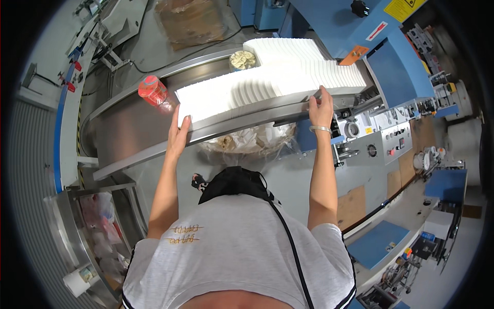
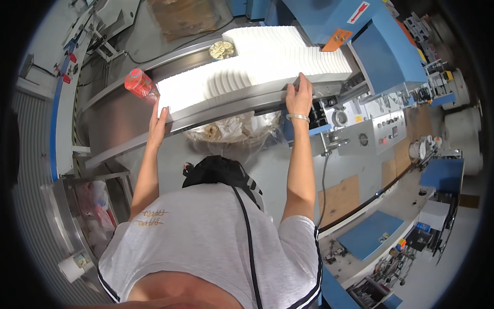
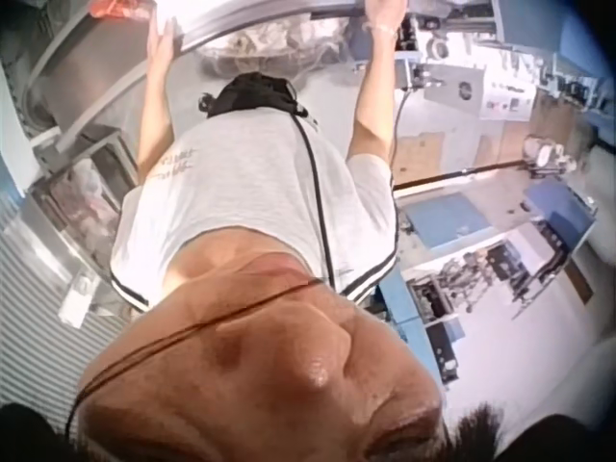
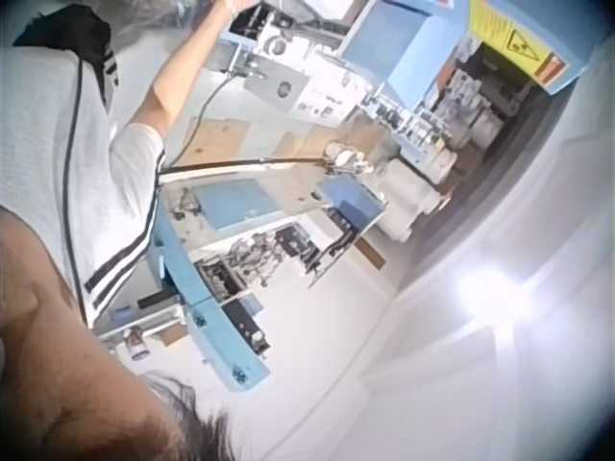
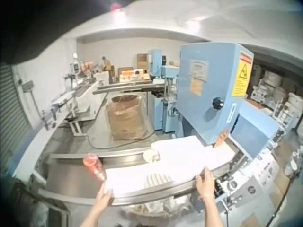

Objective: Transferring stacks of folded paper napkins from a production machine outlet onto a moving conveyor belt for packaging.

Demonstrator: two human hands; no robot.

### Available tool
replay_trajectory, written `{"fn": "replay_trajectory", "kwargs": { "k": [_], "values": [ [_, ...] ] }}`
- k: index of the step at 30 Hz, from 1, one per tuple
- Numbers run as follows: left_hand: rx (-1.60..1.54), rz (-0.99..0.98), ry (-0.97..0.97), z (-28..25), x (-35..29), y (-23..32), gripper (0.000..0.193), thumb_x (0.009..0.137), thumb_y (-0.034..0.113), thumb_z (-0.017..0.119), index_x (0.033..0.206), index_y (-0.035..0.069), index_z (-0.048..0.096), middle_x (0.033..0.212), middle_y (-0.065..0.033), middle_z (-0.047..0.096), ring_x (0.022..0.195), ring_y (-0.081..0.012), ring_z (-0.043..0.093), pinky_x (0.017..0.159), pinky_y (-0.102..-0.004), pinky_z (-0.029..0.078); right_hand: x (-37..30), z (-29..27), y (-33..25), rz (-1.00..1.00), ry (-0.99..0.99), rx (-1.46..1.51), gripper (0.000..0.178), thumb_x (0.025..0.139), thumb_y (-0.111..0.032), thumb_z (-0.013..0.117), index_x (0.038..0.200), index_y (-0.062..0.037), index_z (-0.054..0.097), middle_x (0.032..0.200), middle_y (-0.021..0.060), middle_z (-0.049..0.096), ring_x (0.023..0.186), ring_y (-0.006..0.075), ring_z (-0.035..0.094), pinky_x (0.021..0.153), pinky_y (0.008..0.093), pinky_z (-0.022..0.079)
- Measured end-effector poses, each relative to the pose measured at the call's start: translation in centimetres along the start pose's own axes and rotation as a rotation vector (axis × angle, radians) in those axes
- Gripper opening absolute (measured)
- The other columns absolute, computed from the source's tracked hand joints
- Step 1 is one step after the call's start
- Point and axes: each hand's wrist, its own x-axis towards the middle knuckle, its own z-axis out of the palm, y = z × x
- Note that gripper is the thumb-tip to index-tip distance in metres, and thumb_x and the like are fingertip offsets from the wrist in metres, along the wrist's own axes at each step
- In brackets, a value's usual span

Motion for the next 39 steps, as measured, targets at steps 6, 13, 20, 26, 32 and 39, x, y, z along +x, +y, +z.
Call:
{"fn": "replay_trajectory", "kwargs": {
  "k": [6, 13, 20, 26, 32, 39],
  "values": [
    [0.011, -0.003, 0.005, 0.0, -0.2, 0.2, 0.067, 0.092, 0.043, 0.053, 0.143, 0.006, 0.031, 0.139, -0.0166, 0.042, 0.126, -0.0234, 0.041, 0.103, -0.0327, 0.031, -0.5, 0.1, -0.1, -0.06, 0.019, -0.043, 0.049, 0.083, -0.009, 0.062, 0.129, 0.0006, 0.047, 0.122, 0.0228, 0.051, 0.085, 0.0306, 0.06, 0.08, 0.0391, 0.049],
    [0.037, -0.013, 0.012, 0.1, -0.3, 0.7, 0.066, 0.092, 0.043, 0.053, 0.143, 0.008, 0.032, 0.137, -0.0156, 0.045, 0.121, -0.0224, 0.044, 0.1, -0.0323, 0.034, -0.7, -0.1, -0.3, -0.081, 0.017, -0.165, 0.047, 0.083, -0.011, 0.06, 0.128, -0.0027, 0.049, 0.123, 0.0203, 0.052, 0.094, 0.035, 0.059, 0.083, 0.0408, 0.049],
    [0.035, 0.004, 0.011, 0.2, -0.3, 0.7, 0.07, 0.091, 0.044, 0.054, 0.144, 0.005, 0.031, 0.138, -0.0168, 0.043, 0.124, -0.0234, 0.043, 0.103, -0.0331, 0.032, -0.7, 0.2, -0.7, -0.241, 0.078, -0.425, 0.038, 0.083, -0.009, 0.059, 0.12, -0.0047, 0.055, 0.111, 0.0156, 0.059, 0.096, 0.0338, 0.059, 0.08, 0.0417, 0.05],
    [0.03, 0.025, 0.001, 0.2, -0.2, 0.6, 0.068, 0.091, 0.042, 0.055, 0.143, 0.005, 0.031, 0.137, -0.0171, 0.044, 0.124, -0.0239, 0.042, 0.103, -0.0335, 0.031, -0.1, -0.1, -1.9, -0.179, 0.085, -0.366, 0.029, 0.083, -0.009, 0.058, 0.112, -0.004, 0.058, 0.104, 0.0157, 0.059, 0.09, 0.0355, 0.06, 0.076, 0.0433, 0.05],
    [0.04, 0.021, 0.006, 0.5, -0.4, 1.5, 0.067, 0.092, 0.041, 0.055, 0.142, 0.003, 0.032, 0.136, -0.0166, 0.044, 0.123, -0.0237, 0.043, 0.102, -0.0334, 0.032, 1.9, -0.1, -1.7, -0.032, -0.02, -0.305, 0.026, 0.084, -0.017, 0.058, 0.105, -0.0019, 0.06, 0.102, 0.0193, 0.061, 0.09, 0.0387, 0.059, 0.077, 0.0457, 0.049],
    [-0.199, -0.097, 0.039, 0.1, 0.2, 0.2, 0.065, 0.093, 0.042, 0.051, 0.142, 0.003, 0.033, 0.141, -0.0131, 0.04, 0.13, -0.0222, 0.036, 0.107, -0.0316, 0.026, 3.6, 1.0, -1.2, 0.131, -0.157, -0.203, 0.05, 0.08, -0.042, 0.065, 0.101, 0.0032, 0.062, 0.1, 0.0237, 0.063, 0.094, 0.0389, 0.06, 0.084, 0.0431, 0.047]
  ]
}}
